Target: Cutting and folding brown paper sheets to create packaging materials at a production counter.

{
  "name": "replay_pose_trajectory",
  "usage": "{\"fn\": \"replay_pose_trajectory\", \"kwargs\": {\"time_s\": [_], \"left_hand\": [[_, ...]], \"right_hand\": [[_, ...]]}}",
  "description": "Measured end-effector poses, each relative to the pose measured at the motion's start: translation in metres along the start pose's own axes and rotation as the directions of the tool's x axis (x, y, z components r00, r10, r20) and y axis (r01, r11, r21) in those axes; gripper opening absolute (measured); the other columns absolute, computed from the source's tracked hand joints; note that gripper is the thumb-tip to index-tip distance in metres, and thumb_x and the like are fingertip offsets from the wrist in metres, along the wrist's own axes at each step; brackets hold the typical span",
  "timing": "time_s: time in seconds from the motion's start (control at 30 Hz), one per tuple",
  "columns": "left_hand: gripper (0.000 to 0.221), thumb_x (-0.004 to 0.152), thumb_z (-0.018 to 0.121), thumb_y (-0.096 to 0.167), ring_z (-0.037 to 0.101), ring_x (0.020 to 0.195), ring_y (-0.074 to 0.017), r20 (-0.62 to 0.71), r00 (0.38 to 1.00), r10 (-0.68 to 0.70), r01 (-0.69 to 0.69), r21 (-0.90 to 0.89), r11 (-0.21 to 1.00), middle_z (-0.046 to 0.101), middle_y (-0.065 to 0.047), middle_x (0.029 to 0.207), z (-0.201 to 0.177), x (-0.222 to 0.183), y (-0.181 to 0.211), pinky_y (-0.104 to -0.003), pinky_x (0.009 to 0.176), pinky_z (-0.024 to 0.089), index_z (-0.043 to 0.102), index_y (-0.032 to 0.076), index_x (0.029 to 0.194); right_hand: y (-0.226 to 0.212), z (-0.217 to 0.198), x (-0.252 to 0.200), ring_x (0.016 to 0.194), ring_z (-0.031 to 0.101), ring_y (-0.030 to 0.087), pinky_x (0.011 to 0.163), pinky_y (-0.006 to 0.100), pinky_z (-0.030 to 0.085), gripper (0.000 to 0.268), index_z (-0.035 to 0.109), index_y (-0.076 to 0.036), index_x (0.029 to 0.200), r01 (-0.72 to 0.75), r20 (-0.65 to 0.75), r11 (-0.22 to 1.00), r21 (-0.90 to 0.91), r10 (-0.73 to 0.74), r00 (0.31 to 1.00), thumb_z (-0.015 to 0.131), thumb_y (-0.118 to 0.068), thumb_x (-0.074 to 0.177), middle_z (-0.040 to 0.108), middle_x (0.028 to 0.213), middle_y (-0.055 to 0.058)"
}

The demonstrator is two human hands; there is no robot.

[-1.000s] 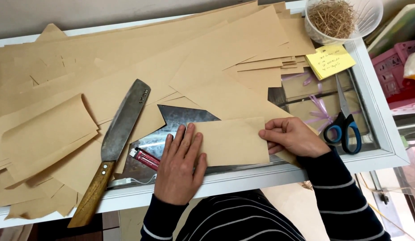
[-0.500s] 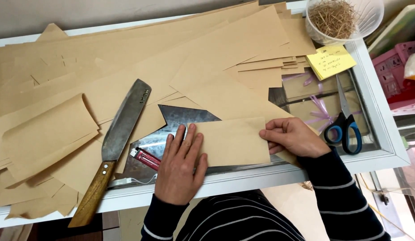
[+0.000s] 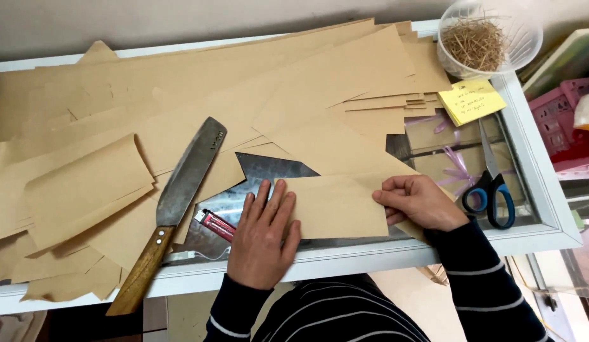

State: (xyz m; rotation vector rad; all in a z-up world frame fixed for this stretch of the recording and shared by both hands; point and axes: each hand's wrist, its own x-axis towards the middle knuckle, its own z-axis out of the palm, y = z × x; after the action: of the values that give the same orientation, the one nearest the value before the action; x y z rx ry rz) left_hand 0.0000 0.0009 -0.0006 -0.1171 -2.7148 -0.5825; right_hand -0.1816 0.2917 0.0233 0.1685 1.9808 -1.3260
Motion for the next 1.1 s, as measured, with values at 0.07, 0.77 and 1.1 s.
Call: {"fn": "replay_pose_trajectory", "kwargs": {"time_s": [0.07,0.77,1.1], "left_hand": [[0.053,0.111,0.063,0.027,0.042,0.167,-0.0430,-0.013,1.000,-0.003,0.003,0.009,1.000,0.052,-0.017,0.176,0.000,0.000,0.000,-0.061,0.136,0.032,0.065,0.004,0.158],[0.060,0.123,0.035,0.047,0.023,0.175,-0.0313,0.160,0.982,-0.095,0.081,0.093,0.992,0.041,-0.006,0.184,0.009,-0.005,-0.003,-0.067,0.137,-0.003,0.050,0.016,0.172],[0.069,0.122,0.030,0.061,0.020,0.175,-0.0333,0.226,0.968,-0.107,0.094,0.068,0.993,0.040,-0.003,0.184,-0.007,0.000,-0.004,-0.069,0.136,-0.009,0.049,0.019,0.173]], "right_hand": [[0.001,0.000,0.000,0.074,0.075,0.023,0.073,0.043,0.074,0.017,0.079,0.002,0.099,0.009,-0.006,1.000,-0.005,-0.009,1.000,0.086,-0.013,0.102,0.078,0.078,0.018],[0.014,-0.017,0.016,0.053,0.077,0.033,0.051,0.045,0.068,0.016,0.072,0.017,0.103,0.147,-0.039,0.989,0.003,-0.147,0.988,0.079,0.003,0.100,0.076,0.070,0.027],[0.015,-0.017,0.021,0.060,0.079,0.034,0.055,0.046,0.071,0.018,0.074,0.018,0.106,0.128,-0.043,0.992,0.008,-0.128,0.991,0.079,0.002,0.102,0.079,0.076,0.028]]}}
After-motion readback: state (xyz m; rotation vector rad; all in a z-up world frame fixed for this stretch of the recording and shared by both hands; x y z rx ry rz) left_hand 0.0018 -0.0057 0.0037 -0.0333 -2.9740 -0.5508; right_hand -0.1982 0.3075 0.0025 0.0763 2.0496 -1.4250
